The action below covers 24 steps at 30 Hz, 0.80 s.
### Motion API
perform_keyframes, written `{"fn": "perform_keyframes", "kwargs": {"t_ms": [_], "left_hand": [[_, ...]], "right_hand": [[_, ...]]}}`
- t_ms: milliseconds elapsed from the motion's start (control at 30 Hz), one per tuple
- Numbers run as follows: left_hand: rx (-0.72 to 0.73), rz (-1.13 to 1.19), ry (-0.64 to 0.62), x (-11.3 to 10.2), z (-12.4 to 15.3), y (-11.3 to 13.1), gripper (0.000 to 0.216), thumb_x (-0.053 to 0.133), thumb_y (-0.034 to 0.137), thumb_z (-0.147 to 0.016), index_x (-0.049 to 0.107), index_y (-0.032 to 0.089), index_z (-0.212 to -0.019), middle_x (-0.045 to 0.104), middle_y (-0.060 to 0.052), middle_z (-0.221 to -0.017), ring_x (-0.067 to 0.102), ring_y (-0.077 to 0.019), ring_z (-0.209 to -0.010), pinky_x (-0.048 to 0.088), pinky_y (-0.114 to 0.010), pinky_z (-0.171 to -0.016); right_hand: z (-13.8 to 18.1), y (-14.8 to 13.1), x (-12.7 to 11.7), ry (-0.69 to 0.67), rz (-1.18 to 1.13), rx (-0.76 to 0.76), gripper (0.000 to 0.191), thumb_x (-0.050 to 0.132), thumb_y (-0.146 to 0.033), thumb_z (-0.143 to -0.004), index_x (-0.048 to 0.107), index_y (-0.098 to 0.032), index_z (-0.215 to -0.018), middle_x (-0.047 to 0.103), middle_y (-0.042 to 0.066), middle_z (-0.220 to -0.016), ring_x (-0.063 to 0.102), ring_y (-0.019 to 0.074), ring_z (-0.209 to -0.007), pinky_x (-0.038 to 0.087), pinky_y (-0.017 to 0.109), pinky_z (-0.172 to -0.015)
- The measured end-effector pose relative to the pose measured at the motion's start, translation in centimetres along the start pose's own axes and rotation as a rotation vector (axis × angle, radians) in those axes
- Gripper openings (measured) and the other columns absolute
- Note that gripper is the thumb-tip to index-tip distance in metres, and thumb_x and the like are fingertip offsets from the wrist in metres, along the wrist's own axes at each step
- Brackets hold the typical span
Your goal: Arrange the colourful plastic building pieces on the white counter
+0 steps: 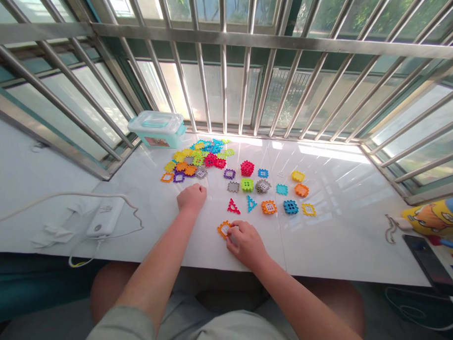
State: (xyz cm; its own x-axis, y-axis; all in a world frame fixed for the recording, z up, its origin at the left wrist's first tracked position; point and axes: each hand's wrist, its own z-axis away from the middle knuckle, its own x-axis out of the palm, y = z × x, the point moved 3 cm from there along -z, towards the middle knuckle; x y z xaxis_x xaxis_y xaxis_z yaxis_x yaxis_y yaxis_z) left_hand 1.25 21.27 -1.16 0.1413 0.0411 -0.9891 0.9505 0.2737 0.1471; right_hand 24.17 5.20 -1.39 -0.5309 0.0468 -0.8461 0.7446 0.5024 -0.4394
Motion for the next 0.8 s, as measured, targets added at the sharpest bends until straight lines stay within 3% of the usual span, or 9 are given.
{"fn": "perform_keyframes", "kwargs": {"t_ms": [300,433,567,700,800], "left_hand": [[-0.003,-0.021,0.013,0.0,0.0,0.0,0.047,0.034,0.036,-0.098,0.077,0.020,-0.105,0.077,-0.015,-0.098,0.072,-0.0311,-0.091,0.049,-0.036,-0.075],[-0.006,-0.019,0.005,0.2,-0.1,0.0,0.046,0.035,0.036,-0.098,0.077,0.020,-0.106,0.077,-0.016,-0.099,0.072,-0.0312,-0.092,0.050,-0.036,-0.075],[-0.007,-0.005,0.001,0.3,-0.3,-0.1,0.046,0.036,0.037,-0.097,0.077,0.021,-0.105,0.077,-0.015,-0.099,0.072,-0.0313,-0.092,0.050,-0.036,-0.074],[-0.013,0.003,0.004,0.4,-0.3,-0.1,0.045,0.036,0.037,-0.096,0.077,0.021,-0.105,0.077,-0.015,-0.098,0.072,-0.0309,-0.091,0.050,-0.036,-0.074],[-0.009,0.011,0.001,0.3,-0.3,-0.1,0.046,0.035,0.036,-0.097,0.077,0.020,-0.105,0.077,-0.015,-0.097,0.072,-0.0311,-0.091,0.050,-0.037,-0.074]], "right_hand": [[0.6,0.0,0.0,-0.003,0.010,-0.054,0.011,0.068,-0.025,-0.091,0.067,-0.024,-0.102,0.066,0.008,-0.117,0.063,0.0226,-0.100,0.048,0.036,-0.086],[1.8,0.6,-1.2,0.018,0.012,-0.105,0.013,0.065,-0.025,-0.093,0.066,-0.024,-0.107,0.064,0.009,-0.127,0.064,0.0195,-0.092,0.051,0.036,-0.086],[2.6,3.1,-3.7,0.128,0.029,-0.090,0.016,0.062,-0.022,-0.095,0.065,-0.026,-0.110,0.063,0.008,-0.132,0.065,0.0177,-0.087,0.054,0.037,-0.089],[2.6,6.9,-6.4,0.286,0.065,-0.033,0.019,0.065,-0.023,-0.093,0.064,-0.026,-0.112,0.064,0.009,-0.129,0.065,0.0236,-0.112,0.054,0.040,-0.097],[2.7,9.0,-7.4,0.378,0.069,0.032,0.018,0.065,-0.024,-0.093,0.062,-0.025,-0.111,0.065,0.009,-0.125,0.064,0.0247,-0.116,0.054,0.042,-0.100]]}}
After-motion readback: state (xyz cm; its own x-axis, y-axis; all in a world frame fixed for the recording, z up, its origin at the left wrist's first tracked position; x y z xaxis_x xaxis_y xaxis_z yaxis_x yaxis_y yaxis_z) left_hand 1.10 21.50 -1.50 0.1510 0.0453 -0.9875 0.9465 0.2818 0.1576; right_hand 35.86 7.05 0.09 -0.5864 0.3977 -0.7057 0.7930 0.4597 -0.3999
